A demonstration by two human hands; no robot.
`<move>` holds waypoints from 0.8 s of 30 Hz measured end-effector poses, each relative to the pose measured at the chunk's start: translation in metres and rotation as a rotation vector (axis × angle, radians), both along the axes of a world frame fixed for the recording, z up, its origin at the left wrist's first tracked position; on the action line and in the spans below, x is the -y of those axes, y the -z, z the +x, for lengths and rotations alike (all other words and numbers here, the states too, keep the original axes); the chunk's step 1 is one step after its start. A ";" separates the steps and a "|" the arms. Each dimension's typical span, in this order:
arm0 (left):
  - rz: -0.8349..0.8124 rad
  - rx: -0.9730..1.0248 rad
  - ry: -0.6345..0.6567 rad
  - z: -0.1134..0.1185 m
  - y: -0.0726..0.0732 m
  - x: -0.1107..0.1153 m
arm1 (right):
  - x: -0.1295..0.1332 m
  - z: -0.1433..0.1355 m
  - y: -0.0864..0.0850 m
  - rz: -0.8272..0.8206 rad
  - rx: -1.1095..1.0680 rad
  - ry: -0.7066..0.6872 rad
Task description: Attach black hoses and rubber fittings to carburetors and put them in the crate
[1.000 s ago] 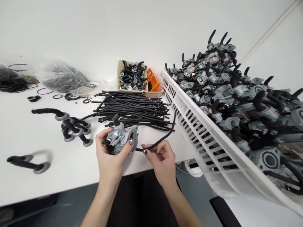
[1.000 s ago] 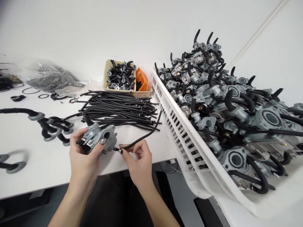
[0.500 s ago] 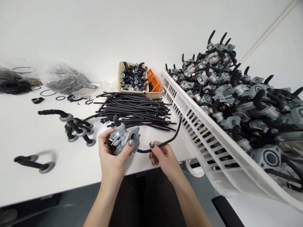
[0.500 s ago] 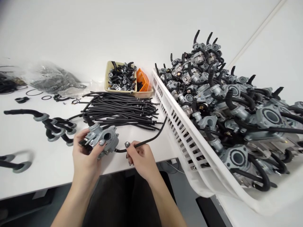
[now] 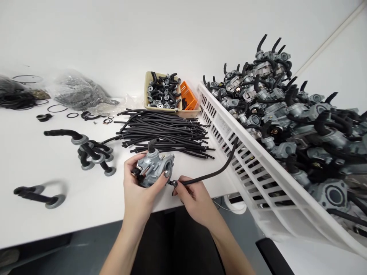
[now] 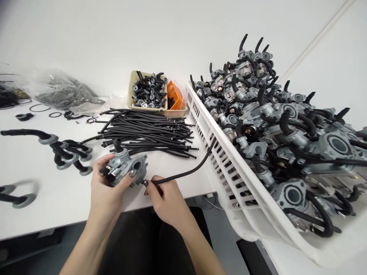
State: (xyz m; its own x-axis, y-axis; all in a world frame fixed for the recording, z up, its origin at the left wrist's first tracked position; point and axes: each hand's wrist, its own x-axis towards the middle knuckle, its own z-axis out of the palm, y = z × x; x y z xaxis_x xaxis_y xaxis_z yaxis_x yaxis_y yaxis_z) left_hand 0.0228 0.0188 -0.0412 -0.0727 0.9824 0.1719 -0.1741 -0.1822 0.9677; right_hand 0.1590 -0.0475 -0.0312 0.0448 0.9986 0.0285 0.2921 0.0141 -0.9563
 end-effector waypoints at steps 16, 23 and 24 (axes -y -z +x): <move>-0.031 0.015 0.007 0.000 0.000 -0.002 | -0.001 -0.005 0.001 0.074 0.086 -0.008; -0.070 0.100 0.030 0.000 0.000 0.000 | 0.000 -0.007 0.012 0.125 -0.196 0.277; -0.082 0.109 0.033 0.000 0.000 0.000 | 0.000 -0.008 0.013 0.151 -0.253 0.350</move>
State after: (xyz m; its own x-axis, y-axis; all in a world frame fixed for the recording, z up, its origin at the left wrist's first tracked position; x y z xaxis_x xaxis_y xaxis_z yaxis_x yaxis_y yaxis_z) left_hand 0.0229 0.0190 -0.0409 -0.0539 0.9951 0.0833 -0.2837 -0.0952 0.9542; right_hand 0.1512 -0.0475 -0.0440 0.4029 0.9077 0.1173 0.0613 0.1011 -0.9930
